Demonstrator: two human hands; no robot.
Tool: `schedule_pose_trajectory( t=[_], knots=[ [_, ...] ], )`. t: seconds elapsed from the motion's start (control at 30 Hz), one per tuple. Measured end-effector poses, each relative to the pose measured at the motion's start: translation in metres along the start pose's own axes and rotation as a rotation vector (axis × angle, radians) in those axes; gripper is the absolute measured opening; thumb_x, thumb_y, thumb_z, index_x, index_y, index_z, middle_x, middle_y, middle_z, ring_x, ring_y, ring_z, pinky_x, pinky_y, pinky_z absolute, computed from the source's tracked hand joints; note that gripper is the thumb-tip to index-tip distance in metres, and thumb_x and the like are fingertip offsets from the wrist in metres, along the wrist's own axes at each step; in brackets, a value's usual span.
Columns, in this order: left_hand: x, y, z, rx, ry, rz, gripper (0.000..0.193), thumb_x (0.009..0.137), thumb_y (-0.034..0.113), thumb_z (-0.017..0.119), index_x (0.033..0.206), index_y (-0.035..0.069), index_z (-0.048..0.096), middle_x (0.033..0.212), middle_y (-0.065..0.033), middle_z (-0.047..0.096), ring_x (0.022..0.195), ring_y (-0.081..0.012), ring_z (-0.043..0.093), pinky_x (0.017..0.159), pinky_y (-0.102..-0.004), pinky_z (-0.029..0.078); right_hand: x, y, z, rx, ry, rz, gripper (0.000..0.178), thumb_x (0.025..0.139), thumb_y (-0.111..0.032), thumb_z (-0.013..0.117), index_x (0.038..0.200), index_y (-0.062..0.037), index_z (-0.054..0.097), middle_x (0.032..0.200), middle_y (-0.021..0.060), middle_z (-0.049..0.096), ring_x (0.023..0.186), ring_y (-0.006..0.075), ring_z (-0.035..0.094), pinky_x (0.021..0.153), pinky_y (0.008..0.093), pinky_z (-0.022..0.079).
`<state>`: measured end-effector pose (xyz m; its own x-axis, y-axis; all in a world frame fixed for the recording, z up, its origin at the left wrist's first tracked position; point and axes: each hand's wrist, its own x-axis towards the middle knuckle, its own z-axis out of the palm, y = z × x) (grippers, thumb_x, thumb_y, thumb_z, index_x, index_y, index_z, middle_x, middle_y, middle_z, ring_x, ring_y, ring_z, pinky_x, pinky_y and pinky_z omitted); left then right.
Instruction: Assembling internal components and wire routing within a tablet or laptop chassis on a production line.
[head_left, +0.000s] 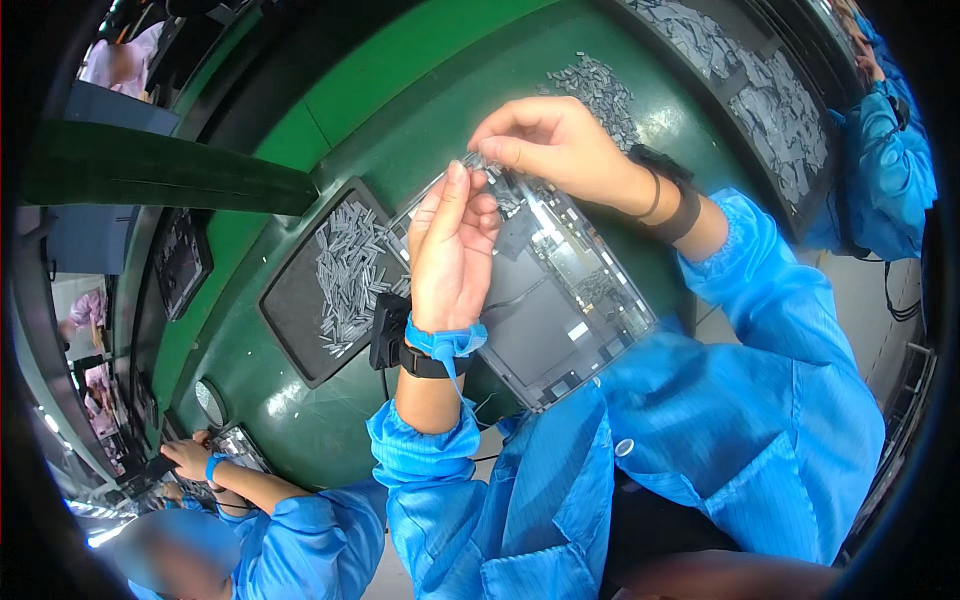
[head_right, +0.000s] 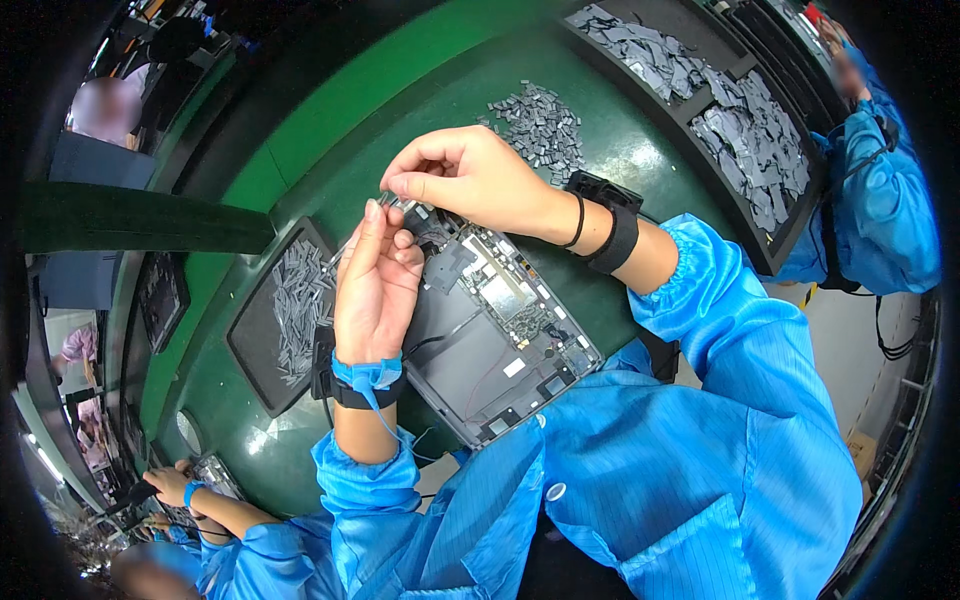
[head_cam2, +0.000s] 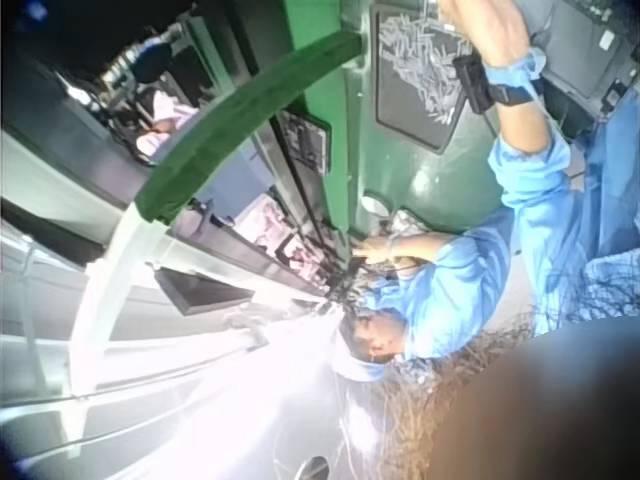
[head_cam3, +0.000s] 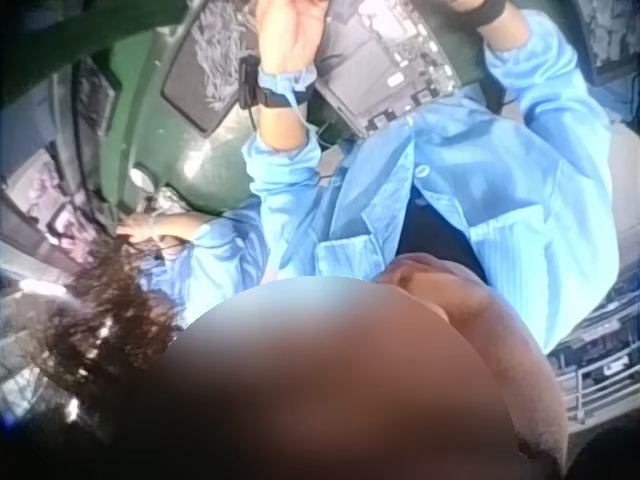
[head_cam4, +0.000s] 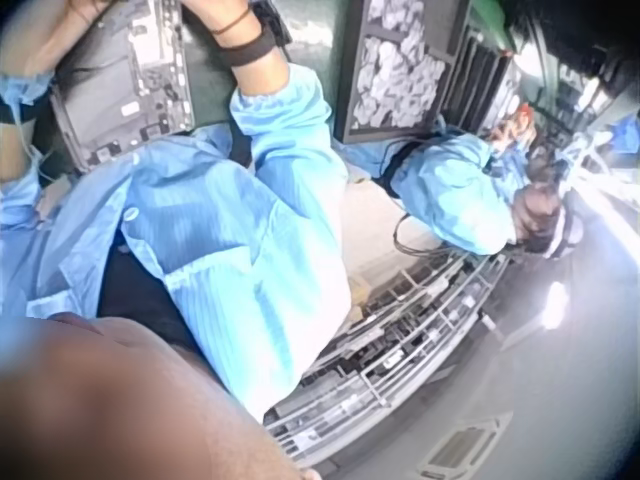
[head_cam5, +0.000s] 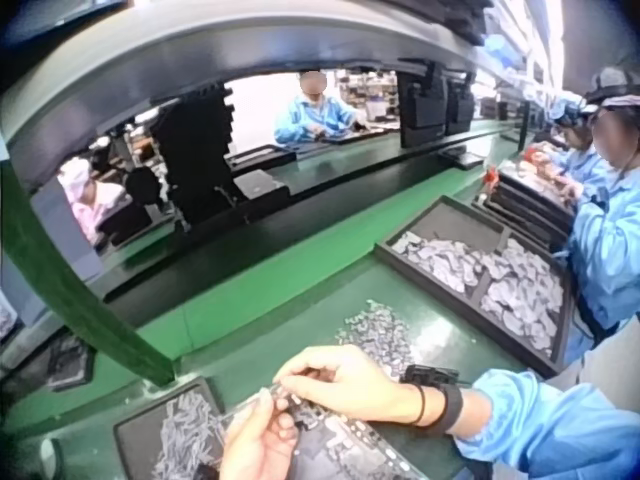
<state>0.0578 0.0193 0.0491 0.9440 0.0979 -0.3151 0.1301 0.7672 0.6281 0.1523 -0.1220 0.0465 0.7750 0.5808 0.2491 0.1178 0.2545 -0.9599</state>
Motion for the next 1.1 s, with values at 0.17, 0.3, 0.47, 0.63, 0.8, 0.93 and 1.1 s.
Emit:
schedule_pose_trajectory(
  t=[0.17,0.3,0.47,0.63,0.8,0.93,1.1],
  knots=[
    [-0.002,0.001,0.005,0.086,0.105,0.109,0.015,0.093,0.022,0.062,0.096,0.007,0.062,0.088,-0.0024,0.064,0.071,-0.0097,0.058,0.063,-0.0225,0.046,0.0,-0.012,-0.004,0.041,-0.065,0.189,0.016,0.089,-0.013,0.066,0.098,0.0003,0.067,0.087,0.0028,0.067,0.076,0.0065,0.059,0.065,0.0215,0.048],
    [0.001,-0.002,0.004,0.068,0.108,0.101,0.016,0.093,0.022,0.063,0.095,0.007,0.062,0.085,-0.0022,0.064,0.071,-0.0099,0.058,0.064,-0.0227,0.046,-0.002,-0.007,-0.001,0.038,-0.06,0.082,0.013,0.089,-0.011,0.066,0.098,-0.0009,0.066,0.09,0.0025,0.067,0.082,0.008,0.061,0.068,0.022,0.048],
    [-0.001,-0.003,0.013,0.19,0.118,0.192,0.015,0.094,0.019,0.061,0.097,0.004,0.062,0.083,-0.0019,0.063,0.07,-0.0087,0.057,0.063,-0.0213,0.047,-0.001,-0.008,0.0,-0.069,0.02,-0.002,0.013,0.086,-0.011,0.068,0.093,0.0,0.069,0.085,0.0039,0.069,0.076,0.0067,0.062,0.065,0.0217,0.05],
    [0.001,0.004,0.011,0.71,0.142,0.489,0.016,0.089,0.012,0.068,0.095,-0.002,0.066,0.08,-0.0045,0.066,0.066,-0.0067,0.058,0.057,-0.0189,0.044,0.006,-0.024,-0.011,-0.622,-0.019,-0.337,0.011,0.079,-0.01,0.07,0.088,-0.0037,0.069,0.081,0.0067,0.066,0.067,0.0163,0.063,0.059,0.0256,0.051],
    [0.009,0.012,0.01,1.055,0.145,0.625,0.014,0.088,0.011,0.068,0.092,-0.002,0.067,0.079,-0.0024,0.064,0.067,-0.0055,0.057,0.058,-0.0189,0.044,0.016,-0.018,-0.023,-0.725,-0.116,-0.496,0.01,0.079,-0.01,0.07,0.087,-0.0035,0.069,0.081,0.0081,0.066,0.065,0.0212,0.063,0.058,0.0301,0.052],
    [0.013,0.013,0.018,1.222,0.098,0.768,0.011,0.086,0.007,0.068,0.089,-0.003,0.068,0.08,-0.0056,0.064,0.065,-0.0087,0.058,0.059,-0.0212,0.047,0.02,-0.022,-0.029,-0.781,-0.108,-0.544,0.009,0.079,-0.01,0.07,0.085,-0.0038,0.069,0.079,0.0083,0.066,0.065,0.023,0.063,0.059,0.0311,0.052],
    [0.025,0.016,0.007,1.401,0.066,0.729,0.008,0.084,0.006,0.067,0.087,-0.002,0.068,0.084,-0.0108,0.066,0.067,-0.0187,0.061,0.062,-0.0278,0.049,0.031,0.001,-0.035,-1.042,-0.244,-0.697,0.011,0.08,-0.014,0.066,0.079,-0.0049,0.061,0.074,0.0064,0.057,0.076,0.0232,0.061,0.063,0.0344,0.051]
  ],
)
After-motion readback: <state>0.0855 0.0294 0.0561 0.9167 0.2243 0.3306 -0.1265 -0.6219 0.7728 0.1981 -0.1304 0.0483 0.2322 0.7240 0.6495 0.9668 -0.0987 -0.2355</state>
